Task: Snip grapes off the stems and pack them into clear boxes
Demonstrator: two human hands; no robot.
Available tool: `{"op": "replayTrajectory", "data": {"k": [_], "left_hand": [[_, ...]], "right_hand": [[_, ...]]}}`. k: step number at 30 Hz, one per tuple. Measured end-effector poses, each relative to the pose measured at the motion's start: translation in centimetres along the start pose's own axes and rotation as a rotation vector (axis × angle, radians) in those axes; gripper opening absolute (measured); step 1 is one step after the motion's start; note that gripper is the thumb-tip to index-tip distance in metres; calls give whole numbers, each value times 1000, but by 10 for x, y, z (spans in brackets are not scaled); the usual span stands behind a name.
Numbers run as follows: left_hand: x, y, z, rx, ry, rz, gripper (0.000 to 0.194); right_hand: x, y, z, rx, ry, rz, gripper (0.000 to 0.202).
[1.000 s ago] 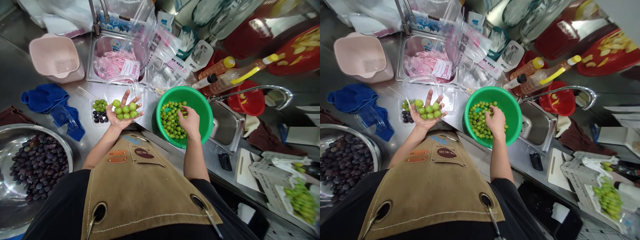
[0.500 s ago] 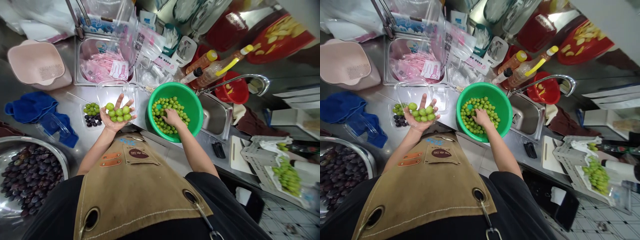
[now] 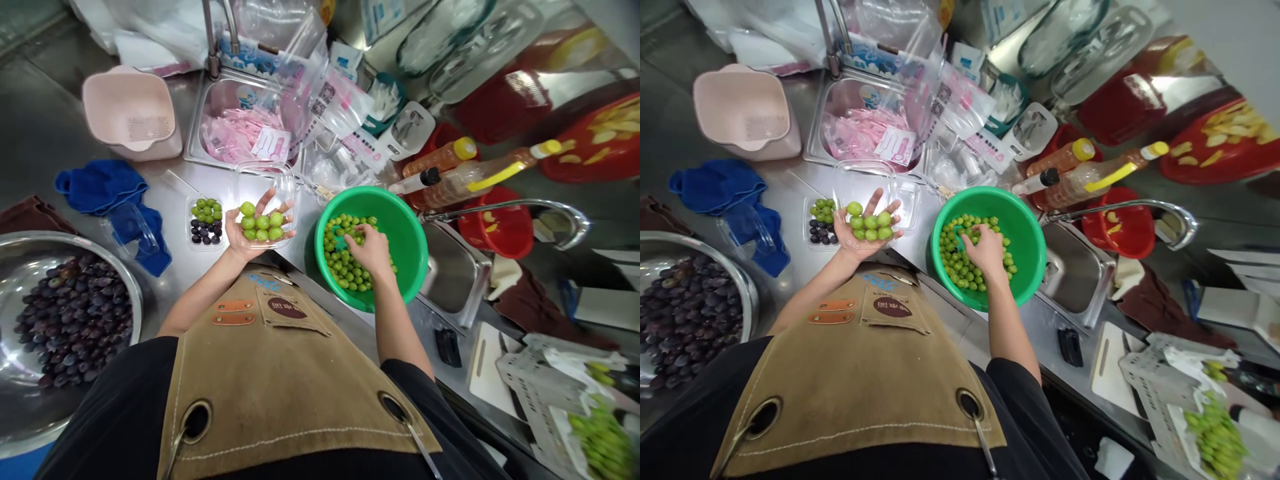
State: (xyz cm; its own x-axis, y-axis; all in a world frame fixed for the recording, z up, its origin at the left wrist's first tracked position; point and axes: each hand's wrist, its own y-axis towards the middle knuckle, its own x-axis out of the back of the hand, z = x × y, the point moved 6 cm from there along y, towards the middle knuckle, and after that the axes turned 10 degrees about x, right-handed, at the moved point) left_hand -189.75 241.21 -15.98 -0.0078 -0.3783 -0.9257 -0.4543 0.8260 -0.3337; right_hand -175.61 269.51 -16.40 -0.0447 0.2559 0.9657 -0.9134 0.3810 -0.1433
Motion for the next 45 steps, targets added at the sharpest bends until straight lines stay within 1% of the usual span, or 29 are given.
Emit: {"op": "replayTrajectory", "data": {"k": [1,2,3,4,6,7,8,9,10,11,13,15,17,20,23,25,26,28,30,32,33,34,35,36,38,40,42,44,45], "left_hand": [[-1,1,0,-10,2,-2,82],[-2,2,-1,-22,8,-2,82],[-3,3,-1,-33,17,-1,82],[-3,4,-1,-46,27,-1,81],[-1,5,-1,-80,40,-12,80],[1,6,-1,-99,41,-30,79],[5,7,-1,-117,39,-57,78],[8,7,-1,-131,35,-88,77],[12,8,-2,-140,30,-117,76],[14,8,-2,-146,28,-136,75],[16,9,-4,-150,39,-131,75],[14,10,-7,-155,65,-91,75],[14,10,-10,-159,80,-68,76],[16,9,-14,-179,55,-64,76],[17,7,-16,-204,8,-58,68],[17,3,-18,-222,-17,-65,64],[16,0,-19,-238,-24,-74,64],[12,-11,-22,-271,-23,-97,69],[6,-28,-25,-334,-18,-110,78],[0,-53,-31,-433,-27,-99,81],[-1,-68,-33,-493,-36,-88,80],[0,-85,-35,-555,-45,-83,78],[3,-103,-37,-614,-55,-87,77],[7,-124,-36,-676,-69,-104,77],[21,-168,-31,-814,-115,-171,79],[34,-215,-18,-970,-178,-256,83],[46,-260,0,-1131,-239,-346,85],[55,-300,16,-1289,-293,-443,83],[59,-318,23,-1362,-319,-488,81]], "right_hand": [[17,-3,22,65,67,-135,37],[34,-8,49,156,137,-255,36],[49,-12,80,257,194,-347,34],[61,-16,112,352,235,-406,33],[76,-17,172,487,264,-457,32],[79,-15,197,519,250,-457,32],[79,-11,217,534,224,-444,33],[76,-7,232,535,192,-421,35],[72,-3,242,528,158,-390,37],[68,0,248,520,125,-355,39],[60,3,250,508,68,-285,43],[58,3,244,507,27,-242,46],[61,3,238,538,15,-237,48],[63,5,238,663,36,-251,52],[54,5,246,795,55,-235,52],[51,2,251,848,69,-223,54],[52,0,253,867,84,-230,55],[63,-6,258,913,146,-282,55],[81,-9,262,977,256,-365,51],[94,-4,270,1049,391,-430,44],[95,3,277,1077,457,-438,40],[92,12,287,1100,516,-429,36],[84,21,301,1123,566,-403,33],[73,29,319,1150,603,-361,30],[43,39,365,1213,639,-241,27],[11,32,417,1304,635,-97,27],[-20,9,471,1429,599,74,29],[-51,-27,522,1590,500,253,33],[-68,-45,544,1665,412,338,36]]}}
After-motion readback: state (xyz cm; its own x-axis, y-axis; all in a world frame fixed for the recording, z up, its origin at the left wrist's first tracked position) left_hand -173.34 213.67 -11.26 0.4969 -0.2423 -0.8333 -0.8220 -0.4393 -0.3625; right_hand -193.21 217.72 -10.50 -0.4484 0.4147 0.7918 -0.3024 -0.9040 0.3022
